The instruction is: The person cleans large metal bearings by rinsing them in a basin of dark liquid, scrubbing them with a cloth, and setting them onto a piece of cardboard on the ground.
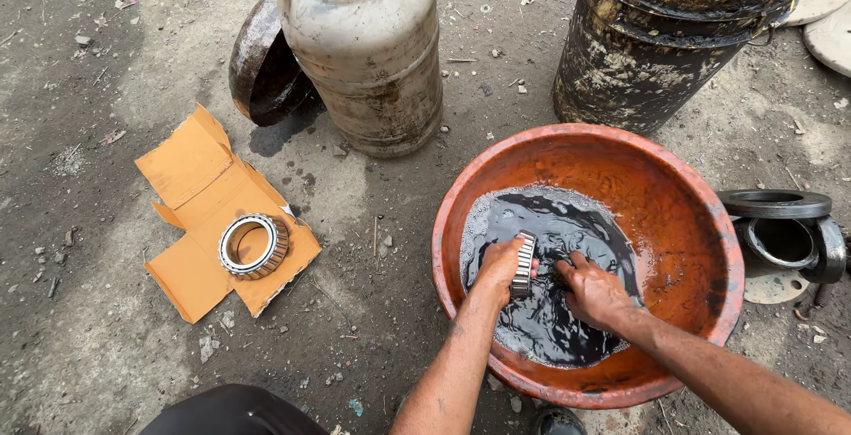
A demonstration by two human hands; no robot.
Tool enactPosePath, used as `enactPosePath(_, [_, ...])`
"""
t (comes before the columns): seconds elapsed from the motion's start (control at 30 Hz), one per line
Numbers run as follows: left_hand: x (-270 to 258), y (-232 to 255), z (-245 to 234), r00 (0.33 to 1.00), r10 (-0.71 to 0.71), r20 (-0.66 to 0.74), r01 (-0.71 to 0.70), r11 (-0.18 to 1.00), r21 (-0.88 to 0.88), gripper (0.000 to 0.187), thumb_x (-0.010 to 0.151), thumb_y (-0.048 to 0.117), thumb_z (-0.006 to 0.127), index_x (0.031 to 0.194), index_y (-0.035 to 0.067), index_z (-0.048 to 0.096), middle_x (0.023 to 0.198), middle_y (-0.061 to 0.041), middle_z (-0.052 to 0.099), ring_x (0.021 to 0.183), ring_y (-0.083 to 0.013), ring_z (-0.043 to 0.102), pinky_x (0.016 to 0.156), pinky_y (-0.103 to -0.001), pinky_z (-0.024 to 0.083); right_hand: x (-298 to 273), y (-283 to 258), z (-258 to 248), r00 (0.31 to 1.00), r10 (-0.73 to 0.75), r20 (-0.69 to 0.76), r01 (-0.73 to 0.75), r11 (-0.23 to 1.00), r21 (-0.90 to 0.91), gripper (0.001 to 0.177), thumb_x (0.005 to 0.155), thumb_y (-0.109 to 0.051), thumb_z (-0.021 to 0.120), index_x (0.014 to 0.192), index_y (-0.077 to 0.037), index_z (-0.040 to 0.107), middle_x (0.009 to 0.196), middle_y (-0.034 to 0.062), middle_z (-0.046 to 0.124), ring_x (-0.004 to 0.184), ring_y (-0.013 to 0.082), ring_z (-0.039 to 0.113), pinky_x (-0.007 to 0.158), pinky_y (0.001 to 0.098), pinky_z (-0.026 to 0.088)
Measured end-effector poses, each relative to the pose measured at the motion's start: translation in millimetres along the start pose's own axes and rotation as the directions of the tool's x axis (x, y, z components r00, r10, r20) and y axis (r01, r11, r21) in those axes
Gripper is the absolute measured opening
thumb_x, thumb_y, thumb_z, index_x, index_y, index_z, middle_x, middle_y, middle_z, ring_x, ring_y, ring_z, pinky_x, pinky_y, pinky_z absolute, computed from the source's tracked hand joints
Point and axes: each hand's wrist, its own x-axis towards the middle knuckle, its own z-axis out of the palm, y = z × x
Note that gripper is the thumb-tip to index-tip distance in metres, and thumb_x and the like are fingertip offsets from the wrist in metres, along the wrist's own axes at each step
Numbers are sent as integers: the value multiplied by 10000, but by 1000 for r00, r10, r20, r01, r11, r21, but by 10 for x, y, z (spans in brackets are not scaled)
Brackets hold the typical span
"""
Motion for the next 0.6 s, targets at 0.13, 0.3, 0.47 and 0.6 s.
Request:
enactPosePath(0.13, [83, -26, -21, 1000, -17, -26, 18, 999, 40, 324, 1003, 287, 607, 1008, -21, 711, 729, -83, 706, 560, -140, 658, 491, -289, 529, 187, 187, 41, 979, 189, 73, -201, 873, 445, 571, 804, -49, 707, 1360, -123, 604, 1104, 146, 716, 908, 234, 738, 866, 371, 602])
enactPosePath(0.3, [17, -63, 68, 995, 50, -88, -53, 998, -26, 233, 941, 205, 644, 916, -15, 719, 692, -86, 690, 519, -159, 619, 462, -300, 493, 84, 12, -163, 941, 338, 18, -72, 146, 987, 283, 907, -92, 647, 1163, 7, 715, 900, 88, 747, 754, 177, 669, 700, 381, 559])
enactPosePath(0.47, [-55, -122, 180, 994, 53, -99, -67, 988, -142, 241, 938, 177, 591, 946, -25, 722, 782, -80, 697, 611, -180, 640, 530, -345, 512, -259, -460, -519, 866, 235, -441, 183, 673, 716, 289, 1037, -259, 610, 1151, -8, 697, 1013, 152, 698, 905, 244, 649, 817, 419, 530])
enactPosePath(0.6, [-52, -199, 347, 999, 13, 32, 5, 856, -517, 365, 982, 348, 401, 996, 64, 631, 983, -113, 676, 895, -214, 676, 808, -367, 590, -419, -852, -595, 556, -123, -822, 377, 918, 118, 275, 980, -217, 588, 1168, -38, 676, 1216, 209, 632, 1162, 417, 588, 978, 522, 457])
